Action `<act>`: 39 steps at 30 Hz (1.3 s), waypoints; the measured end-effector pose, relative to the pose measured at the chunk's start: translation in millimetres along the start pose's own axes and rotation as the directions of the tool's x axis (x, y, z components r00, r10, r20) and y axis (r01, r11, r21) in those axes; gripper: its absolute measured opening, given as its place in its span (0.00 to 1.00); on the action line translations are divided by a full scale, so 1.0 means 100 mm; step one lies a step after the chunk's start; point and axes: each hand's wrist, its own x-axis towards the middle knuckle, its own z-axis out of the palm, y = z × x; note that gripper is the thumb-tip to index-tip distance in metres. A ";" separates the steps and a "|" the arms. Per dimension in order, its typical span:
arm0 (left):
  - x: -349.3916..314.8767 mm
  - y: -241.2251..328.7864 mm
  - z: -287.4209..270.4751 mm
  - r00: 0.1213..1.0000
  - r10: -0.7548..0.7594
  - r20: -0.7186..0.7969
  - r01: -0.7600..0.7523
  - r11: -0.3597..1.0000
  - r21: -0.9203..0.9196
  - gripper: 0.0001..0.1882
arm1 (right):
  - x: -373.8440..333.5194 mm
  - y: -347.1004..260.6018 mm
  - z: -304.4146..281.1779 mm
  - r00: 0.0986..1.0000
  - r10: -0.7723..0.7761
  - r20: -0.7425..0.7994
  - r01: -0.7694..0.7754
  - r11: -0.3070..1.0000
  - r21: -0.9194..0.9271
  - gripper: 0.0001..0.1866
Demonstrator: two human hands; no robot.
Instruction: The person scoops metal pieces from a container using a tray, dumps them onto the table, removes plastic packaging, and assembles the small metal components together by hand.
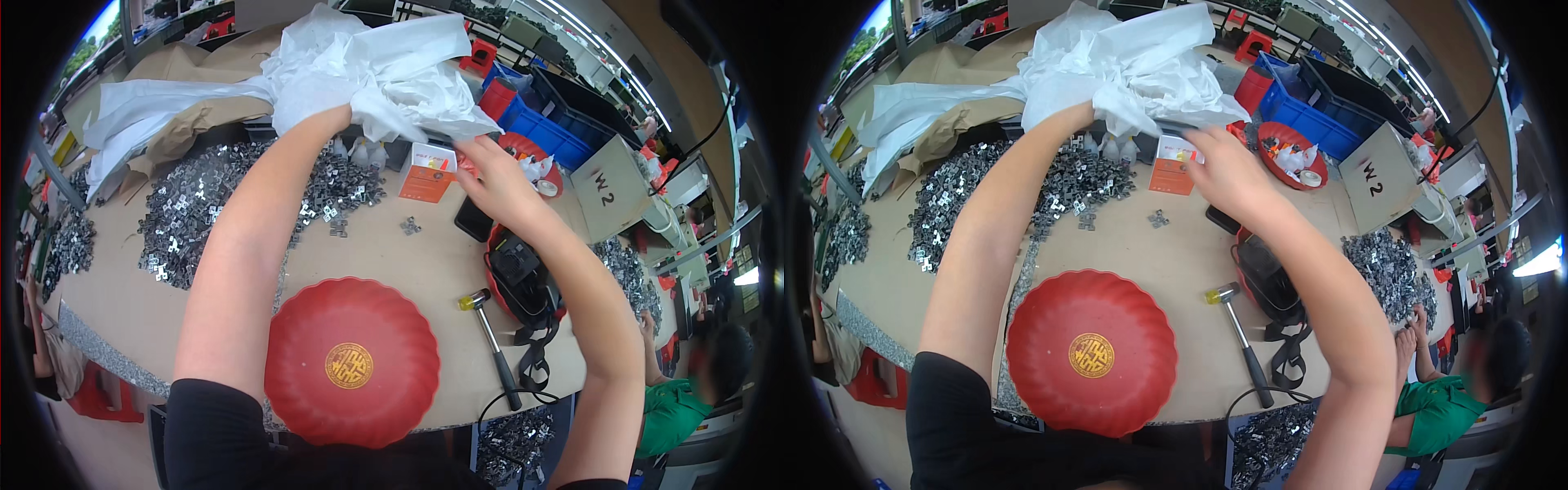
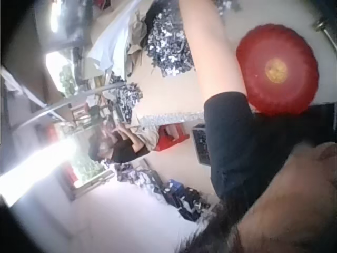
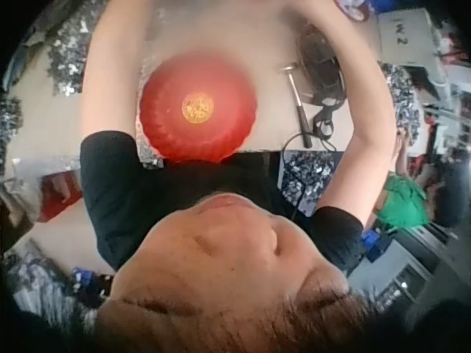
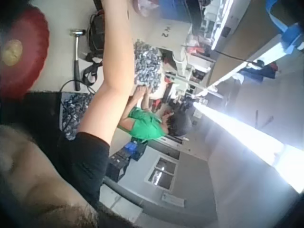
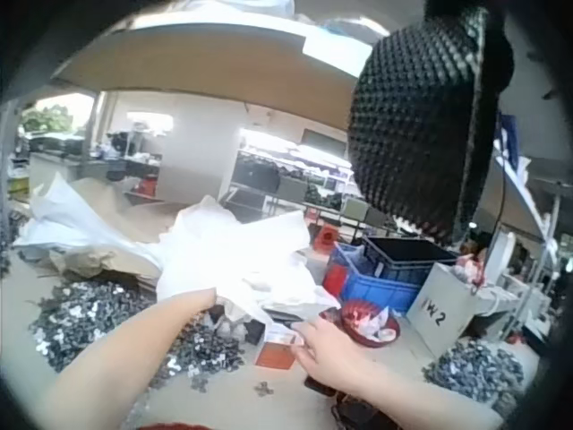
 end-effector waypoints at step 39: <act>-0.46 0.40 -0.24 0.984 0.028 0.175 -0.118 0.838 0.533 0.27 | 1.05 0.22 1.39 0.984 0.180 0.019 -0.179 0.983 -0.036 0.23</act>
